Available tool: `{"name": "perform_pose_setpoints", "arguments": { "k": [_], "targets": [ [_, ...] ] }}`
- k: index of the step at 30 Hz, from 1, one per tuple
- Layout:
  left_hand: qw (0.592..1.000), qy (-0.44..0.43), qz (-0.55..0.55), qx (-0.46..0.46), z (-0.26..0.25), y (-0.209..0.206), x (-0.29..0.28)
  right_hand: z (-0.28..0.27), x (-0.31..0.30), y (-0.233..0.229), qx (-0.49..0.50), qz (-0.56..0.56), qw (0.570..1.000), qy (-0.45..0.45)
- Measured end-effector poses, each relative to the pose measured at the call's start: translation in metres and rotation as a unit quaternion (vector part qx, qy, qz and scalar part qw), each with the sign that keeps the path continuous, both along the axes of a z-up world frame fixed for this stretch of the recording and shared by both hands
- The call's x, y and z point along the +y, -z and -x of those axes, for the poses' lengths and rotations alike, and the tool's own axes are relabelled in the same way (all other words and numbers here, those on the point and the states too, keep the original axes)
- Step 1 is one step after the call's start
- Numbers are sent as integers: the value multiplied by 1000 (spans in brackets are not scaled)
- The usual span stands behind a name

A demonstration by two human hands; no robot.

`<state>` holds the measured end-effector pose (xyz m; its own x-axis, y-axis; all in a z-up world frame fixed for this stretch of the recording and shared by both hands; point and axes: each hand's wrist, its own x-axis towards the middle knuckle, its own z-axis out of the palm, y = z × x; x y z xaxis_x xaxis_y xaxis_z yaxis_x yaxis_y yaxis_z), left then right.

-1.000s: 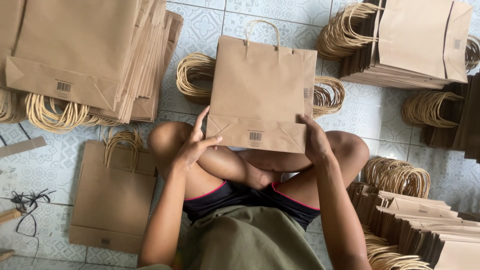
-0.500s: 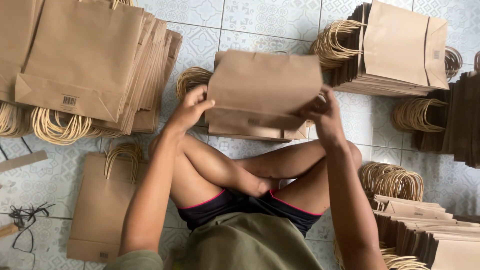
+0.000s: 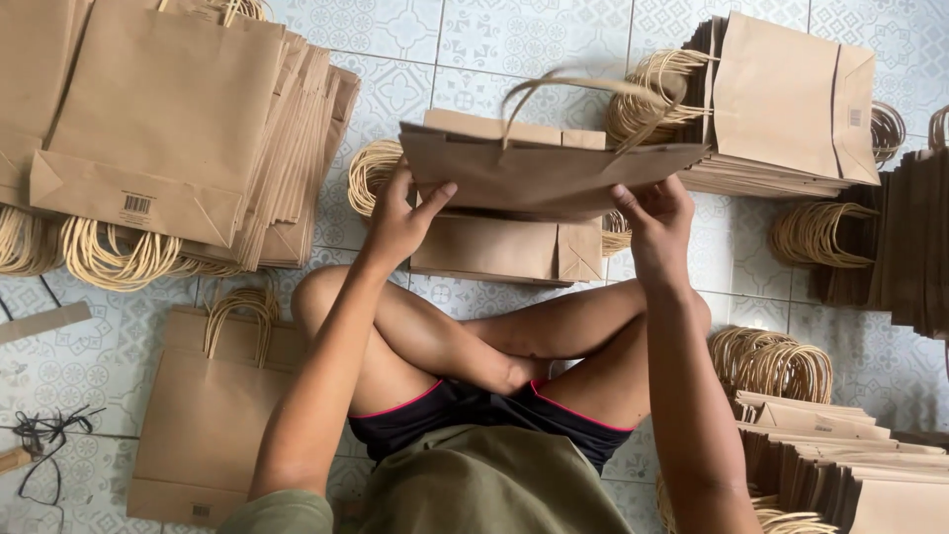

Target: The person sits on the floor and assembles flat brown paper bags by folding the bottom panels, inserting the pre-attached rope handles, and pressing the seams to form a finished bag. The person repeats this process for several bags, stacking the completed ones nearby.

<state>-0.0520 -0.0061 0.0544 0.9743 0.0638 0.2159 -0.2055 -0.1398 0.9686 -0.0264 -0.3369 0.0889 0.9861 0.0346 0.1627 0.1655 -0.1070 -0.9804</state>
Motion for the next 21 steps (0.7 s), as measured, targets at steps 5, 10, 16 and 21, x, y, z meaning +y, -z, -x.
{"name": "perform_pose_setpoints", "arguments": {
  "k": [5, 10, 16, 21],
  "targets": [
    [990, -35, -3, -137, 2, -30, -10, 9, 5, -1, -6, -19, 1000, 16],
    [942, -91, -211, -244, 4, -61, -27, 12, 23, -57, -111, 15, 993, -47],
    [932, -98, -257, -235, 5, -42, -34, 5, 3, -79, 34, -118, 982, -145],
    [940, -64, -212, -258, 13, -59, -33, 4, -2, -101, 103, -131, 969, -184]
  ]
}}
